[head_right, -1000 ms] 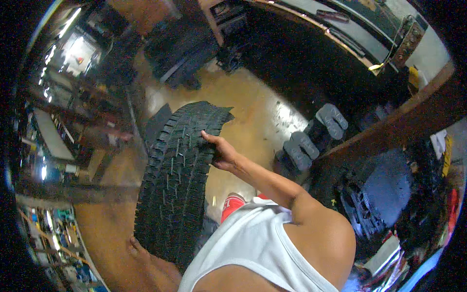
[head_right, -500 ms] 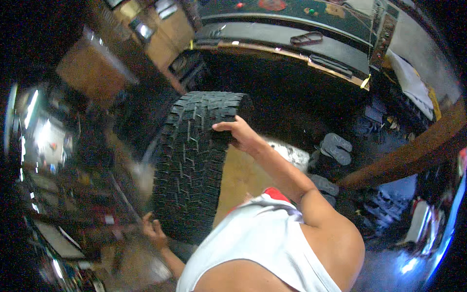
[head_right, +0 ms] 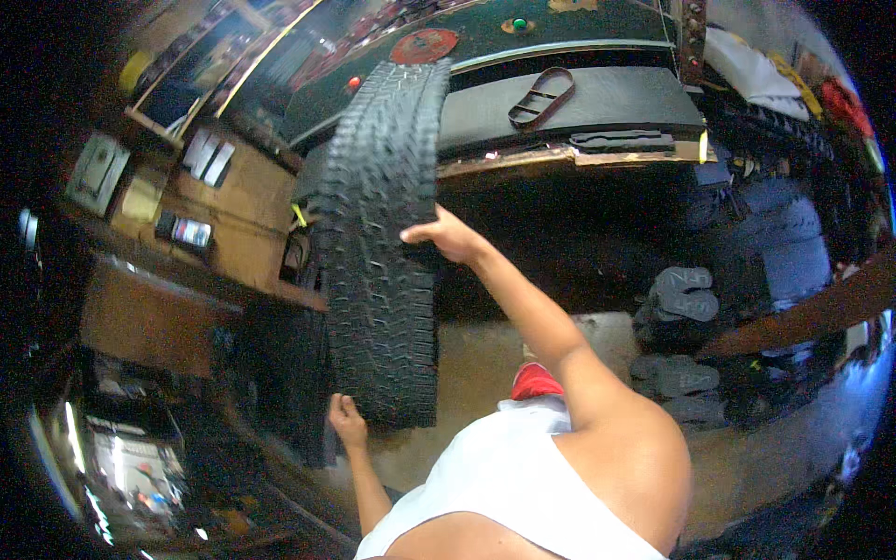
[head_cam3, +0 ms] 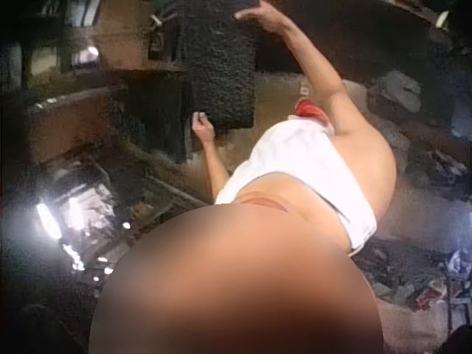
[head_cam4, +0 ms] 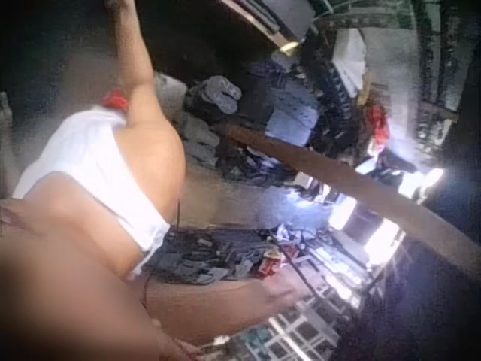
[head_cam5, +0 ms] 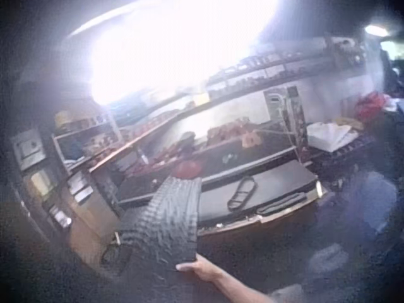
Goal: The person retrieves a long strip of black rubber from a pile of materials and places it on a workbench. They position a metal sole template on the rubber strip, then use a cutting tool to trim the rubber around the template. The person repeats this process with a second template, cutting out two sole shapes from the rubber strip.
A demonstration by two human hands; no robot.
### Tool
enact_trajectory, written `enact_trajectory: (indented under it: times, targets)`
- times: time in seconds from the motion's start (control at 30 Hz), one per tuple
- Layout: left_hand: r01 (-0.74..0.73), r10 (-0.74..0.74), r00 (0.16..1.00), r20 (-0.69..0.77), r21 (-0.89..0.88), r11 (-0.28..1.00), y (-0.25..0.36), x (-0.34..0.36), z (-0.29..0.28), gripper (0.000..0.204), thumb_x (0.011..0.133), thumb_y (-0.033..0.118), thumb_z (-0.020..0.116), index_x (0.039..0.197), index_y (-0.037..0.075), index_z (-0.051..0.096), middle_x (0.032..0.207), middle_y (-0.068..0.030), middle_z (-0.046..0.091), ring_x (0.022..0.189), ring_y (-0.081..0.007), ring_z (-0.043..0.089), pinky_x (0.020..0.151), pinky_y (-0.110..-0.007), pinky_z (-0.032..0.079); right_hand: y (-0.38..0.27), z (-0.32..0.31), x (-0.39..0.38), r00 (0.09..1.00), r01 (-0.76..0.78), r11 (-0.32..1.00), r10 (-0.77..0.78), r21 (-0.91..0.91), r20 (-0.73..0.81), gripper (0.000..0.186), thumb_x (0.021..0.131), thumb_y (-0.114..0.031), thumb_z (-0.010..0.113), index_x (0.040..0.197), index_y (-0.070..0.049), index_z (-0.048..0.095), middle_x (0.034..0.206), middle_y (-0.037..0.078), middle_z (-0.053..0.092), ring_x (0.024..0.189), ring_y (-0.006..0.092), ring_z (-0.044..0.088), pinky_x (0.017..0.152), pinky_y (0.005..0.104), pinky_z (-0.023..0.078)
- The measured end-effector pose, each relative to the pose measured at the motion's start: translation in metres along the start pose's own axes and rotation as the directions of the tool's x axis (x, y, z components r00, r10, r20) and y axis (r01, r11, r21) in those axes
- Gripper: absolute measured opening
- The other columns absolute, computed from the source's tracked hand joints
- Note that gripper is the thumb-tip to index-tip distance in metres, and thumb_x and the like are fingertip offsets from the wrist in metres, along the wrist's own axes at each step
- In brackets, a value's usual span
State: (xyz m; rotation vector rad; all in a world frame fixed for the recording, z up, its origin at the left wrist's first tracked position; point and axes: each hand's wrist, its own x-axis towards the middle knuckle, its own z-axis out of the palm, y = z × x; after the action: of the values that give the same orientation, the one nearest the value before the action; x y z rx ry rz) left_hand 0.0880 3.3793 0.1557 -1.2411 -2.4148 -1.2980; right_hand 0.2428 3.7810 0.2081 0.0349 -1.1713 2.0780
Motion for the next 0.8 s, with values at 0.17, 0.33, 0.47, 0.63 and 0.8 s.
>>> enact_trajectory:
  times: [0.17, 0.33, 0.47, 0.63, 0.8]
  targets:
    - [0.17, -0.232, 0.911, 0.341, 0.201, 0.965, -0.064, 0.105, 0.059, 0.029, 0.099, 0.023, 0.056, 0.104, -0.005, 0.062, 0.082, -0.0174, 0.063, 0.078, -0.0252, 0.06, 0.073, -0.035, 0.048, 0.116, -0.095, 0.058, 0.814, -0.3, 0.952, 0.287, 0.058, -0.505, 0.06, 0.074, 0.0, 0.065, 0.133, 0.001, 0.052, 0.123, 0.014, 0.062, 0.112, 0.0268, 0.059, 0.098, 0.0411, 0.047]
    - [0.22, -0.244, 0.896, 0.371, 0.107, 0.97, -0.111, 0.134, 0.088, 0.027, 0.1, 0.02, 0.054, 0.094, -0.005, 0.058, 0.074, -0.0149, 0.055, 0.07, -0.0226, 0.052, 0.069, -0.035, 0.045, 0.165, -0.122, 0.072, 0.776, -0.319, 0.932, 0.36, 0.171, -0.518, 0.056, 0.079, 0.006, 0.062, 0.133, 0.0, 0.05, 0.121, 0.011, 0.063, 0.111, 0.0253, 0.059, 0.098, 0.0404, 0.047]
    - [0.238, -0.258, 0.9, 0.351, 0.102, 0.966, -0.111, 0.142, 0.09, 0.024, 0.1, 0.017, 0.054, 0.092, -0.006, 0.056, 0.073, -0.0097, 0.052, 0.07, -0.0153, 0.047, 0.066, -0.032, 0.043, 0.161, -0.112, 0.086, 0.788, -0.239, 0.968, 0.24, 0.079, -0.567, 0.049, 0.08, 0.004, 0.066, 0.127, 0.0, 0.052, 0.117, 0.011, 0.064, 0.105, 0.0246, 0.062, 0.096, 0.0399, 0.049]
    - [0.194, -0.201, 0.93, 0.307, 0.054, 0.98, -0.082, 0.212, 0.112, 0.025, 0.1, 0.017, 0.055, 0.097, -0.008, 0.059, 0.078, -0.0091, 0.057, 0.072, -0.0158, 0.05, 0.068, -0.032, 0.044, 0.114, -0.126, 0.141, 0.746, -0.212, 0.965, 0.262, 0.154, -0.612, 0.047, 0.078, 0.001, 0.065, 0.124, 0.002, 0.056, 0.116, 0.014, 0.066, 0.105, 0.0282, 0.064, 0.096, 0.0433, 0.05]
    - [0.197, -0.12, 0.908, 0.4, -0.156, 0.968, -0.061, 0.304, 0.194, 0.03, 0.102, 0.021, 0.053, 0.107, -0.007, 0.063, 0.087, -0.0114, 0.066, 0.081, -0.018, 0.059, 0.078, -0.032, 0.047, 0.036, -0.191, 0.24, 0.69, -0.427, 0.901, 0.266, -0.081, -0.674, 0.055, 0.073, -0.006, 0.067, 0.126, 0.002, 0.056, 0.116, 0.017, 0.065, 0.103, 0.031, 0.063, 0.095, 0.0483, 0.05]
